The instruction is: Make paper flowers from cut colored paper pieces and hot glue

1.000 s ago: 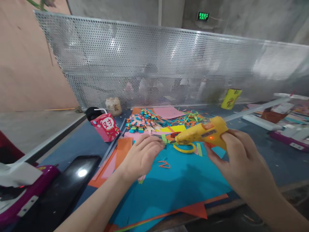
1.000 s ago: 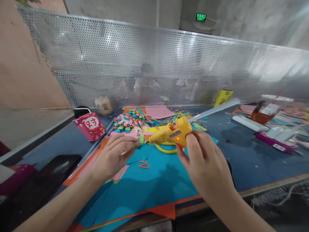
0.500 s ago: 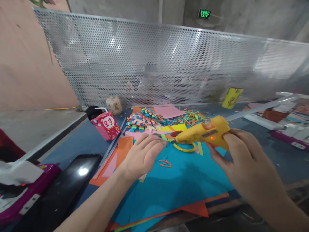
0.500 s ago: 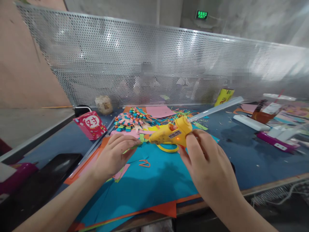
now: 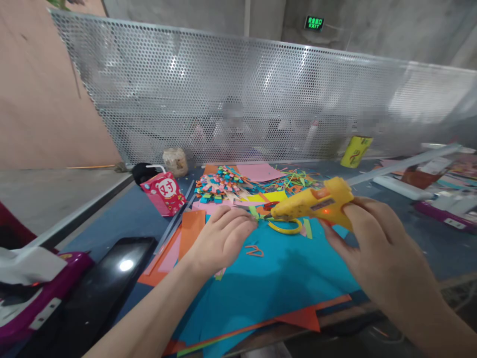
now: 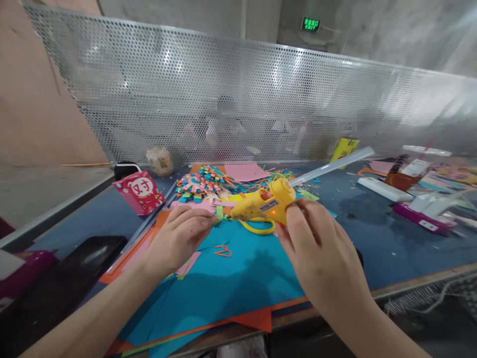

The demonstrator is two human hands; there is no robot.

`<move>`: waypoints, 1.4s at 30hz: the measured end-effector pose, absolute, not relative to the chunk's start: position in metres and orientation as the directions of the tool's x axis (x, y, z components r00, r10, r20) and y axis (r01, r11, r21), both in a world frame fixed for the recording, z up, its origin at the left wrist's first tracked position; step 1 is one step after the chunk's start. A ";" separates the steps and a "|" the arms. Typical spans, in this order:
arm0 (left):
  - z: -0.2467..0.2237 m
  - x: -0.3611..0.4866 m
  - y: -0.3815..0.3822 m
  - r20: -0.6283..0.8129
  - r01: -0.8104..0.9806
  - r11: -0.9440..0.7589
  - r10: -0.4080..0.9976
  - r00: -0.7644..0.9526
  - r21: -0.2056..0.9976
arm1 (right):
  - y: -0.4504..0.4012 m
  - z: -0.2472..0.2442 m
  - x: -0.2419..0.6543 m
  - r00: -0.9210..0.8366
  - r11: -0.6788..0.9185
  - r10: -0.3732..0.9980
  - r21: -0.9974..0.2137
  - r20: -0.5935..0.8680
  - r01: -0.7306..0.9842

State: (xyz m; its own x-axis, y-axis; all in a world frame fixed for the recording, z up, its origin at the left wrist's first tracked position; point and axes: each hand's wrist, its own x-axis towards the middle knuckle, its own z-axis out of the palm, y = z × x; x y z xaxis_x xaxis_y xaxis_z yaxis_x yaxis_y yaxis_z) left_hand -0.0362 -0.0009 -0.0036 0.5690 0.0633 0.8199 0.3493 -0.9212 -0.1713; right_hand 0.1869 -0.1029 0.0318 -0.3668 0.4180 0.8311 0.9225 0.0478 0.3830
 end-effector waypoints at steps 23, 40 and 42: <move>-0.002 -0.037 -0.004 0.803 0.383 -0.906 0.089 0.590 -0.181 | -0.108 0.031 0.187 -0.382 0.089 0.423 0.382 0.822 0.920; -0.001 -0.035 -0.004 0.795 0.367 -0.914 0.090 0.600 -0.173 | -0.112 0.030 0.189 -0.372 0.076 0.461 0.382 0.805 0.921; -0.001 -0.035 -0.004 0.794 0.364 -0.916 0.093 0.601 -0.168 | -0.112 0.031 0.186 -0.386 0.095 0.456 0.388 0.802 0.917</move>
State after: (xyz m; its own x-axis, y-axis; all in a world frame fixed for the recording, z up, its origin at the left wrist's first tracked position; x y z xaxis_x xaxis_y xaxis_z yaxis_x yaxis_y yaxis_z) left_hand -0.0350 -0.0044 -0.0014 0.6010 0.0930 0.7938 0.3635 -0.9163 -0.1679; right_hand 0.1862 -0.1123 0.0314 -0.3863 0.4556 0.8020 0.9168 0.0947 0.3879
